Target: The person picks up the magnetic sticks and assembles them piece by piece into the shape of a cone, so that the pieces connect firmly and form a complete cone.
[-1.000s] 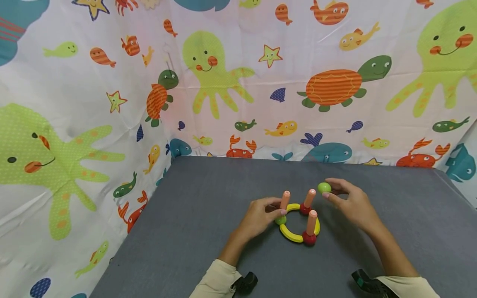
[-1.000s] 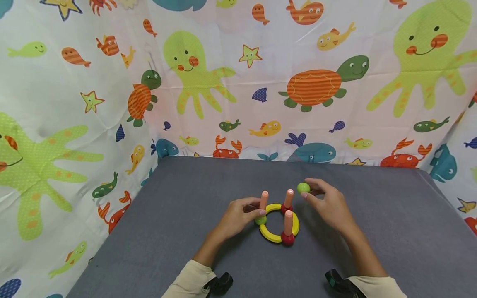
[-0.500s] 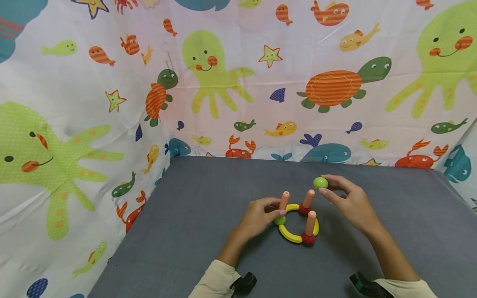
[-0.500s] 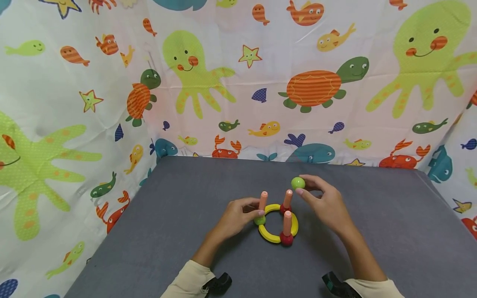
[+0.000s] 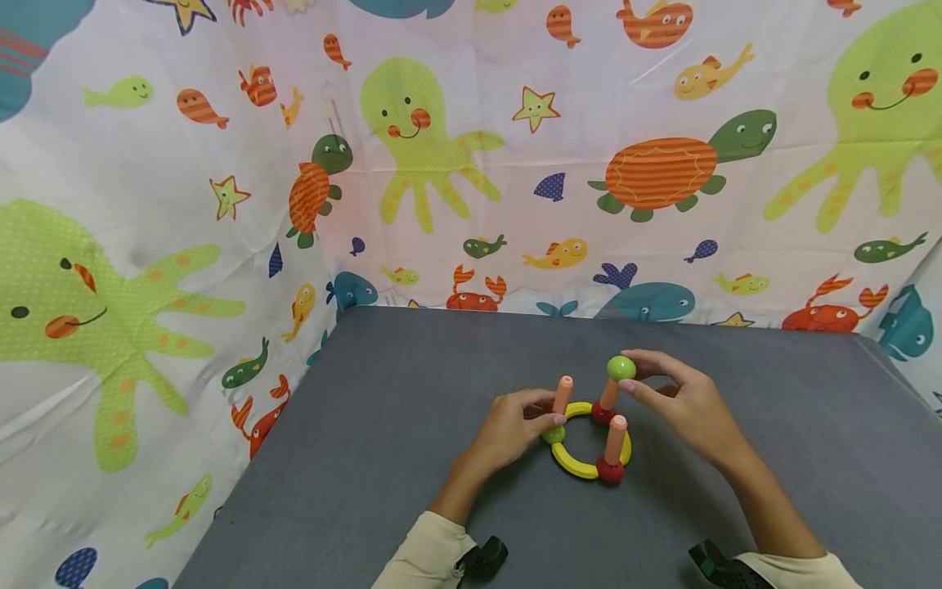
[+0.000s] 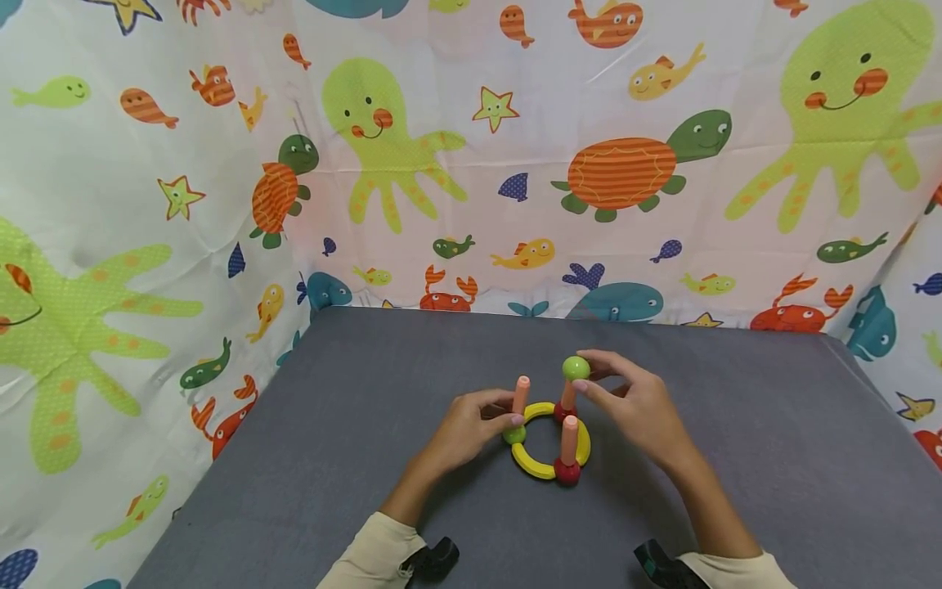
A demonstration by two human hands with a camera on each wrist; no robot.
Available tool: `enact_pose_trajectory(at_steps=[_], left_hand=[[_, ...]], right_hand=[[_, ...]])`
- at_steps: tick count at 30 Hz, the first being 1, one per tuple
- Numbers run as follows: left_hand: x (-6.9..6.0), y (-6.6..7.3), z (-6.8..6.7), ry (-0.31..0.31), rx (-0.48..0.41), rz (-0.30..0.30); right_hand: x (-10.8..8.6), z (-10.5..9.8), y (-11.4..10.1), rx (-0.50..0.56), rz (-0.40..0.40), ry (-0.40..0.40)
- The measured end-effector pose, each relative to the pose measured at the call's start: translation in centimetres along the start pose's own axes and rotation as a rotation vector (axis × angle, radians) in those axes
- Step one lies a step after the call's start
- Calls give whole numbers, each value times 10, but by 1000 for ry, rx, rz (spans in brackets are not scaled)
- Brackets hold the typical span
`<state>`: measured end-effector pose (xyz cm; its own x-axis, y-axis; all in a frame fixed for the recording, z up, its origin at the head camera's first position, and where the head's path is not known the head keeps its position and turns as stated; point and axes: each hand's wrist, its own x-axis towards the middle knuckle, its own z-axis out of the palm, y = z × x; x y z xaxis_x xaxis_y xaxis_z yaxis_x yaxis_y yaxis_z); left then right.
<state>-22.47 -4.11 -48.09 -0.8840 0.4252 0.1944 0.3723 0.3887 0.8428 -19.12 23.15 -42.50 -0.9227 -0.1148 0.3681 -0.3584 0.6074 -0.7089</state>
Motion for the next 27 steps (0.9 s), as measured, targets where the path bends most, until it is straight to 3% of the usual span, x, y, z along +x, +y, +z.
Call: enact_pose_trajectory(at_steps=[16,27], left_hand=[[0,0,4,-26,18,25],[0,1,5,-16,53,88]], right_hand=[[-2,12,-10,31,-23,-24],[-3,19,-12,39,-60,-39]])
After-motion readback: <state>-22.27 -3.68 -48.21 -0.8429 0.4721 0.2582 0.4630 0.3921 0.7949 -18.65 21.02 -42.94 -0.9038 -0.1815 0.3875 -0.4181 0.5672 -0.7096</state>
